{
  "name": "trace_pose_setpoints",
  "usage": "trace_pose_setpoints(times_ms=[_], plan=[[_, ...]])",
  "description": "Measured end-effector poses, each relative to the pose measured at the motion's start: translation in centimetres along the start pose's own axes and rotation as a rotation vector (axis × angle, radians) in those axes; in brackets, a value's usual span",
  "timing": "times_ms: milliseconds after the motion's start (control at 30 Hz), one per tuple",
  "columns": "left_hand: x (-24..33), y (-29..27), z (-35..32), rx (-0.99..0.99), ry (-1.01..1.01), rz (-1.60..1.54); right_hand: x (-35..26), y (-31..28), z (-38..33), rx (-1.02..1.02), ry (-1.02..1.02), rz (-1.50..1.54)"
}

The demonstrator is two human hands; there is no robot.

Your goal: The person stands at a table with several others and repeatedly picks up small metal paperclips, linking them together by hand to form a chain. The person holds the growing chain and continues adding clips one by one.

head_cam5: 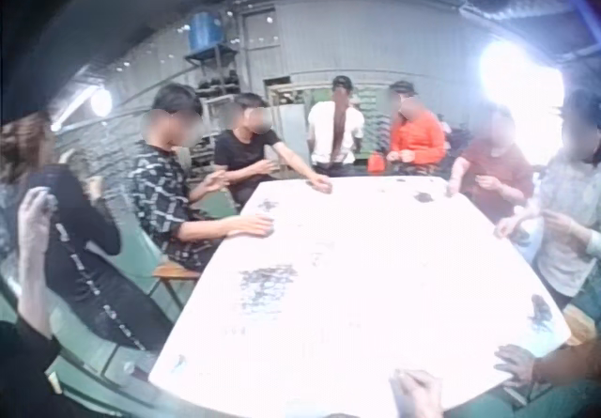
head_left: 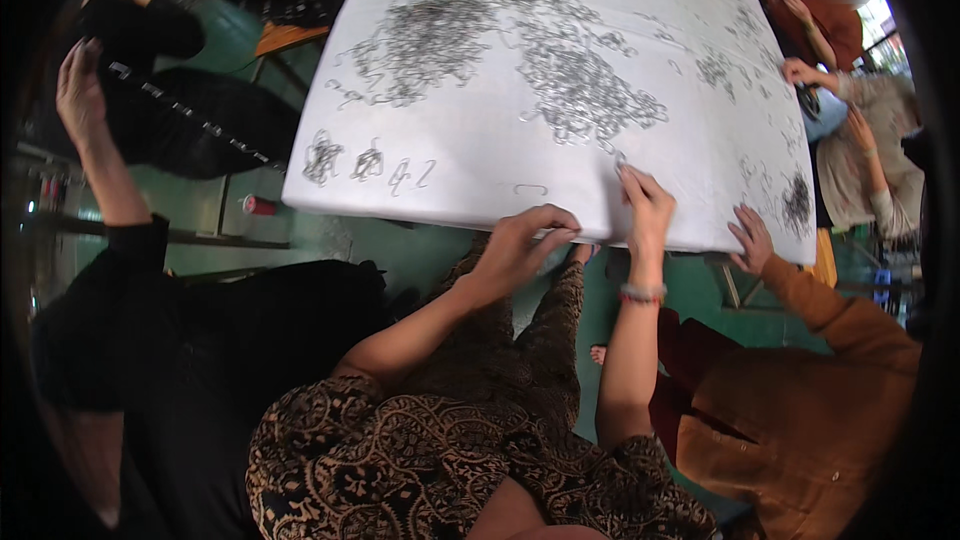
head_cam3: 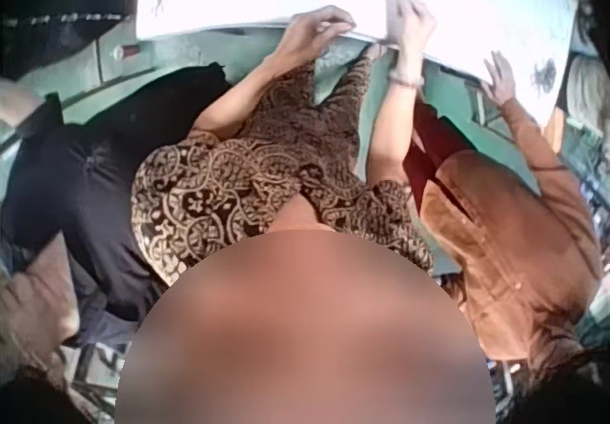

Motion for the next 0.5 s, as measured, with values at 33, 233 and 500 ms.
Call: trace_pose_setpoints(times_ms=[33, 233, 500], plan=[[-0.5, 0.0, 0.1, 0.004, -0.034, -0.034, -1.1, -0.1, -1.9, -0.011, 0.024, 0.104], [-1.2, 2.3, 0.7, -0.056, -0.104, -0.244, -5.8, 0.3, -11.1, -0.035, 0.012, 0.279], [1.8, 3.4, 0.0, -0.184, -0.039, -0.130, -8.1, -1.2, -12.5, 0.076, -0.125, 0.185]])
Point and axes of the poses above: each hand's wrist, its own z-axis towards the middle knuckle, its own y-axis out of the palm, x = y × z, the point moved 10 cm from there along z, towards the middle knuckle, and after that the axes turned 4 degrees about -x, right-handed, at the moved point
